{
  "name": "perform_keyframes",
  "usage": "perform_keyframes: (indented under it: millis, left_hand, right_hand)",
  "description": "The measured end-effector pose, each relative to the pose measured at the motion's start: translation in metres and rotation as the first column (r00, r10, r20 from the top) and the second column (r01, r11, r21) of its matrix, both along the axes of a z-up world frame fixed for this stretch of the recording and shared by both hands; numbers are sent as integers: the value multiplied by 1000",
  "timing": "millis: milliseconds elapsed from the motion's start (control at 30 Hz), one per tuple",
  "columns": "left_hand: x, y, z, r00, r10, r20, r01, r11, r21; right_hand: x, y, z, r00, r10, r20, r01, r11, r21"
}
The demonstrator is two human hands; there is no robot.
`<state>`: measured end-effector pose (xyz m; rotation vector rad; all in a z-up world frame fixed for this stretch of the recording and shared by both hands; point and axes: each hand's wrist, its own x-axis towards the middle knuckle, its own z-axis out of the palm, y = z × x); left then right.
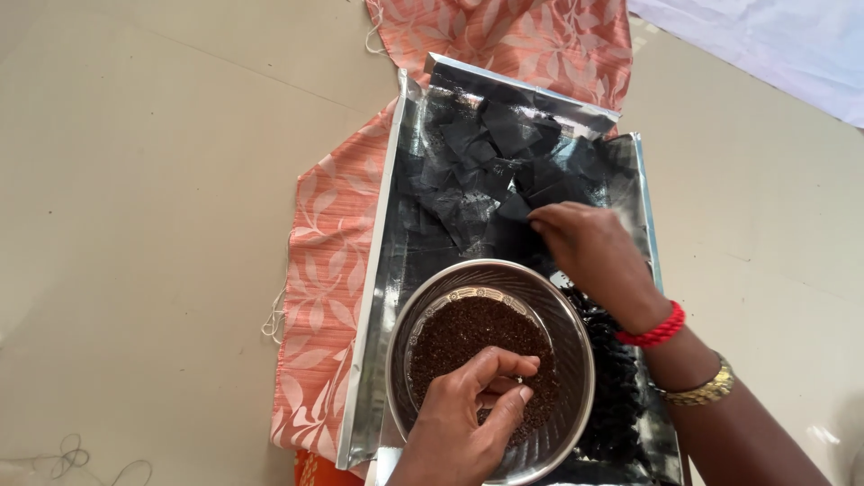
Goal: Rolling small black fabric squares with seeds inside to create bundles.
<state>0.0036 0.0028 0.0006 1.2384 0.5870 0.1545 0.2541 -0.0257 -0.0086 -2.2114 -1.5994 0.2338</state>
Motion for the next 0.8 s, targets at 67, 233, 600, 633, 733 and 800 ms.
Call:
perform_keyframes:
  millis: [67, 233, 600, 633, 733, 800]
  left_hand:
    - [0, 0, -3, 1000, 6, -8, -7, 994, -107]
    - [7, 18, 10, 973, 211, -98, -232, 849, -475]
    - [-3, 9, -4, 950, 301, -87, -312, 884, -348]
    - [-4, 7, -3, 951, 299, -82, -309, 886, -345]
    - [-3, 4, 0, 945, 315, -93, -326, 869, -371]
    - [-2, 5, 3, 941, 327, -84, -330, 840, -431]
  right_hand:
    - [-11, -1, 24, 999, -18, -34, 20, 998, 56]
    - [-53, -32, 61, 996, -40, -80, 49, 992, 114]
    - [-104, -122, 30, 984, 68, -165, -81, 994, -75]
    - [-107, -122, 28, 985, 67, -161, -79, 994, -71]
    - [-116, -114, 28, 986, 85, -145, -122, 957, -264]
    - [-123, -101, 29, 974, 207, -96, -227, 850, -476]
